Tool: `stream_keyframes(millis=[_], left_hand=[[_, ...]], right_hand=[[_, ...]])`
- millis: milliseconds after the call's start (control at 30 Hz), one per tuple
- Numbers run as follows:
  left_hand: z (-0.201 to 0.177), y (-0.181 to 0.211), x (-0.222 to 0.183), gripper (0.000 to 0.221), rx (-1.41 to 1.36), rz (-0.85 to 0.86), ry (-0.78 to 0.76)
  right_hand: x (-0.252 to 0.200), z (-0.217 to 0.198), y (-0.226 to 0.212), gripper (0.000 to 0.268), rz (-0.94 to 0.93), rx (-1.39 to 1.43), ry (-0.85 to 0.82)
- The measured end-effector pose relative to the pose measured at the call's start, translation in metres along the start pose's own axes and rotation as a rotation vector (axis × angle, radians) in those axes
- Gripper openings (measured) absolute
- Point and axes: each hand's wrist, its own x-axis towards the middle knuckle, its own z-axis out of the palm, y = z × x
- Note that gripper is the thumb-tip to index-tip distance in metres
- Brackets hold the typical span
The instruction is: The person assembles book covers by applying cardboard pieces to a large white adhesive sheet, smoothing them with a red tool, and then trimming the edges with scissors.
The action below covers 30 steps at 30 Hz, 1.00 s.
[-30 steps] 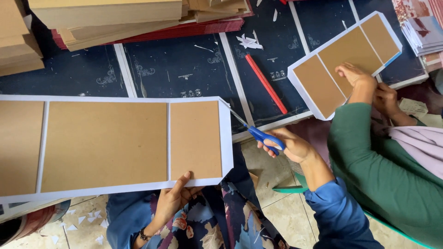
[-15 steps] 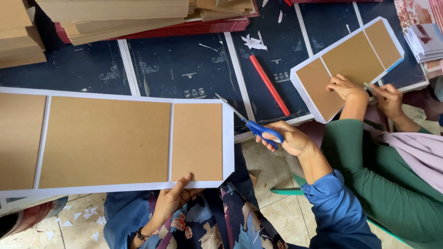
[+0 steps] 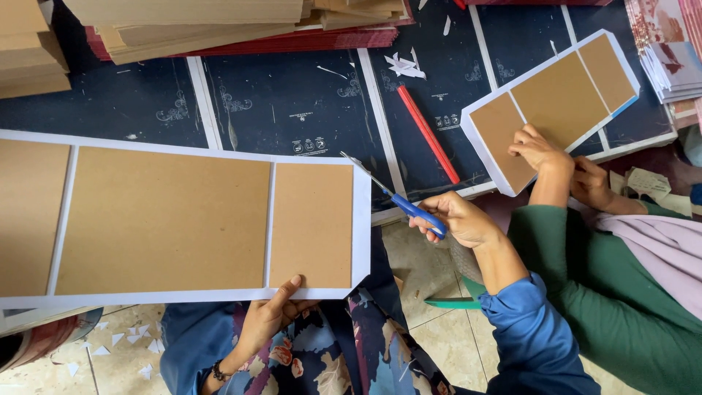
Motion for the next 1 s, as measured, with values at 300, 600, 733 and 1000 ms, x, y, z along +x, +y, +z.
stream_keyframes(millis=[300,600,733,1000], left_hand=[[0.000,0.002,-0.002,0.028,-0.047,-0.033,0.025],[0.001,0.010,-0.008,0.040,0.039,-0.065,0.020],[-0.006,-0.005,0.007,0.036,0.098,-0.022,-0.010],[0.010,-0.042,0.034,0.041,-0.069,0.030,-0.345]], right_hand=[[0.010,0.006,-0.009,0.013,-0.036,-0.028,-0.042],[0.014,0.009,0.008,0.015,-0.034,-0.005,0.009],[0.006,0.029,0.010,0.016,0.017,-0.006,0.218],[0.016,0.070,0.071,0.021,-0.300,0.164,0.446]])
